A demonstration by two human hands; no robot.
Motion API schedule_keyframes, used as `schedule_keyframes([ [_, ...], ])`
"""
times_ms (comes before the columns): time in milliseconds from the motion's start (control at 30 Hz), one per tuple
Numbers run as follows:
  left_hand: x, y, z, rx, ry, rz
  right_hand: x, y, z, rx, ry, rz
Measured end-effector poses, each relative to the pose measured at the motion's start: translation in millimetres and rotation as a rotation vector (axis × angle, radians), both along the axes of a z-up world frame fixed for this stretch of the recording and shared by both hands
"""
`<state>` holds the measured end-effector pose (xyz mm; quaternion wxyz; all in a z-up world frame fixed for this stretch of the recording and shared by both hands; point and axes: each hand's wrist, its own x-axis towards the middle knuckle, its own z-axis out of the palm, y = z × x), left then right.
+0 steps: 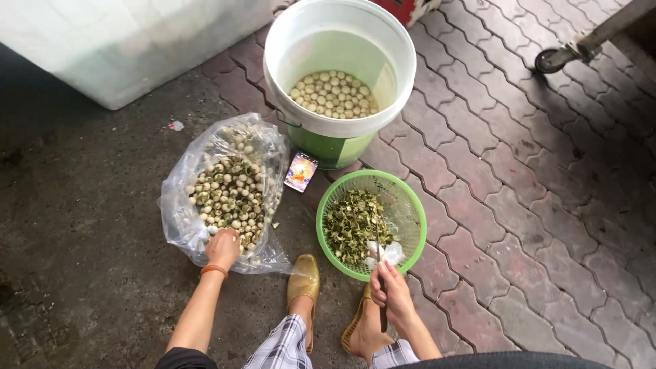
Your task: Peeling small fruits with a knife, collecting them in a small plastic bag, and dumping them into a large bucket.
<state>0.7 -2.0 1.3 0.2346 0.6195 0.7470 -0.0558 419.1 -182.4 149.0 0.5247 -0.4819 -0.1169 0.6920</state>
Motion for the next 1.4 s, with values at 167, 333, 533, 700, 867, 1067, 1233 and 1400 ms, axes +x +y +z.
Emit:
schedule_keyframes([
  [167,-13,-4,-7,0.153,-0.828,0.676,5,-2,-3,-0.013,0.037,-0.057],
  [333,7,-23,15,0.018,-1.997,0.943,2,-1,-1,-0.016,0.031,-0.05],
  [533,111,-36,59,-0.555,-2.408,0.772,-11,8,27,-0.015,0.015,0.002],
  [700,187,-51,96,-0.833,-2.208,0.417,-8,3,19,0.044,0.041,-0.017],
  [867,218,-73,89,-0.887,-2.099,0.531,-4,0,10,0.053,0.077,-0.028],
  [1067,229,-71,72,-0.84,-2.042,0.682,-3,0,11,0.082,0.081,0.005],
  [1233,236,-69,83,-0.83,-2.064,0.71,-2,0,6,0.08,0.084,0.005],
  [1400,241,-73,90,-0.764,-2.0,0.69,-1,-2,-6,0.154,0.074,0.028],
])
